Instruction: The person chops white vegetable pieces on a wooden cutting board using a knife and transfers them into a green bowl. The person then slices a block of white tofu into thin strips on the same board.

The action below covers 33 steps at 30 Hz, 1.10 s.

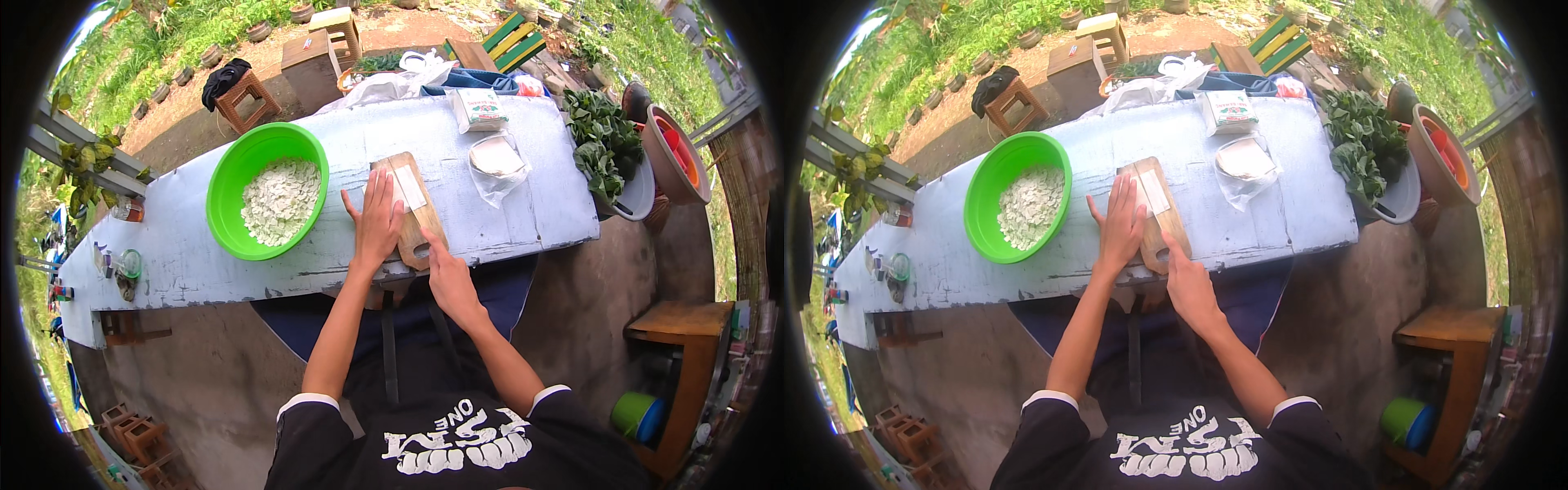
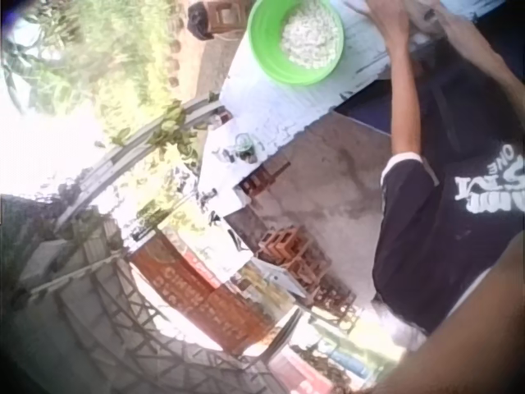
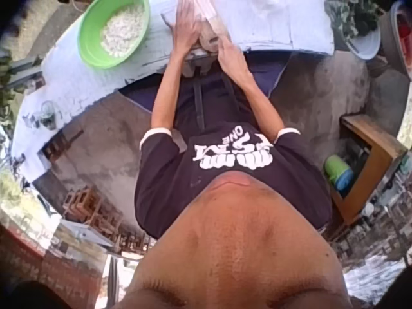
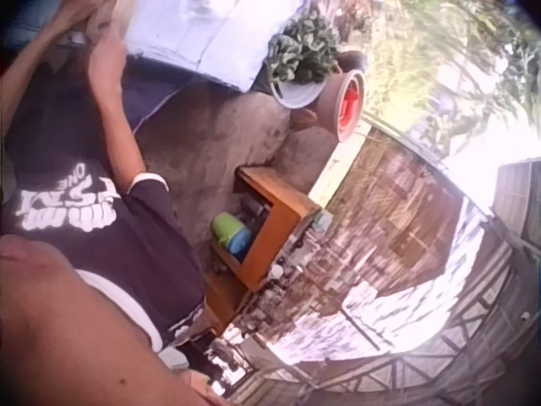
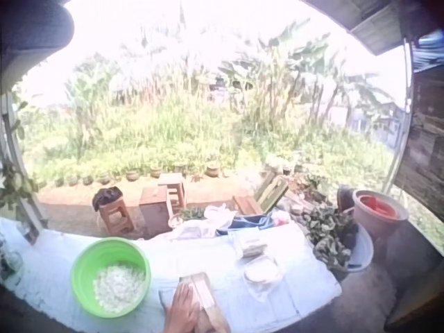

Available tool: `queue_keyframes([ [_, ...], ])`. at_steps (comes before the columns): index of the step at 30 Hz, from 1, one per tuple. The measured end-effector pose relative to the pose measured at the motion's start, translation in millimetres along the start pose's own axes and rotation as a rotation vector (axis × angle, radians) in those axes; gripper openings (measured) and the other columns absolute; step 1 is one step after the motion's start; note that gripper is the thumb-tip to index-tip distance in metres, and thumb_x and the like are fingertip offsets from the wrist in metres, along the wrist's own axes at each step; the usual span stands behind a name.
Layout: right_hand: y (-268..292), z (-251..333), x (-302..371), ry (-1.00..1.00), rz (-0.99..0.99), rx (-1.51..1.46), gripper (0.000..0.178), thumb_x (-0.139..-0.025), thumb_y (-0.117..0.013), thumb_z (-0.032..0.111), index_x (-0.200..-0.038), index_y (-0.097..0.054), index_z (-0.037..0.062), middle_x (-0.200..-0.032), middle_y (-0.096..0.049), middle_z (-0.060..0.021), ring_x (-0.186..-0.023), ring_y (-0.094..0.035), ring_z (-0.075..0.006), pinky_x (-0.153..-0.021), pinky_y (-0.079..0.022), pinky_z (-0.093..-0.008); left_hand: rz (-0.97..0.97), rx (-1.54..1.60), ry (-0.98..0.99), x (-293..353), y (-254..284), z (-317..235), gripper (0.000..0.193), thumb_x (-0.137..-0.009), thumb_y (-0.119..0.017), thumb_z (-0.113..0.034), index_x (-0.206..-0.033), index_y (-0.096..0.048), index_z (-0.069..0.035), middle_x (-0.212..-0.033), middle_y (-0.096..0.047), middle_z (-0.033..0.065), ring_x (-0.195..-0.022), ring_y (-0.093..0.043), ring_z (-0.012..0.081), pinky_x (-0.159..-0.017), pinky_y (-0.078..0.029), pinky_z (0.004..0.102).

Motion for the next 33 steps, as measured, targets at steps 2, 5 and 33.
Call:
queue_keyframes([
  [2,3.2,1.5,-7.0,0.018,-0.015,-0.002,0.042,-0.112,-0.043,0.018,-0.154,-0.049,0.0188,-0.086,-0.065,-0.0380,-0.087,-0.063,-0.0582,-0.077,-0.047,-0.0639,0.009,0.040,0.015,-0.7,2.6,3.9,0.056,-0.107,-0.046,-0.028,-0.156,-0.047,0.000,-0.168,-0.040,0.0114,-0.161,-0.025,0.0237,-0.124,0.010,0.0681],
  [5,5.2,7.1,-18.2,0.034,-0.030,0.015,0.041,-0.112,-0.043,0.018,-0.153,-0.051,0.0183,-0.086,-0.065,-0.0370,-0.085,-0.063,-0.0579,-0.075,-0.047,-0.0628,0.056,0.015,0.014,-0.3,6.1,6.0,0.055,-0.107,-0.045,-0.025,-0.156,-0.047,0.001,-0.167,-0.041,0.0132,-0.160,-0.027,0.0235,-0.127,0.002,0.0649],
  [33,-21.4,34.6,-76.3,0.122,-0.018,0.004,0.046,-0.108,-0.046,0.013,-0.154,-0.049,0.0132,-0.103,-0.067,-0.0370,-0.095,-0.064,-0.0577,-0.082,-0.051,-0.0611,0.108,-0.086,0.006,-1.3,8.6,-4.8,0.056,-0.104,-0.049,-0.019,-0.156,-0.045,0.001,-0.168,-0.040,0.0114,-0.160,-0.029,0.0224,-0.130,-0.007,0.0607],
])
Point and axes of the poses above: each hand's wrist, its own x-axis away from the middle knuckle, its own y-axis out of the back of the hand, z = x × y, the point moved 7 cm from there along -x, towards the middle knuckle
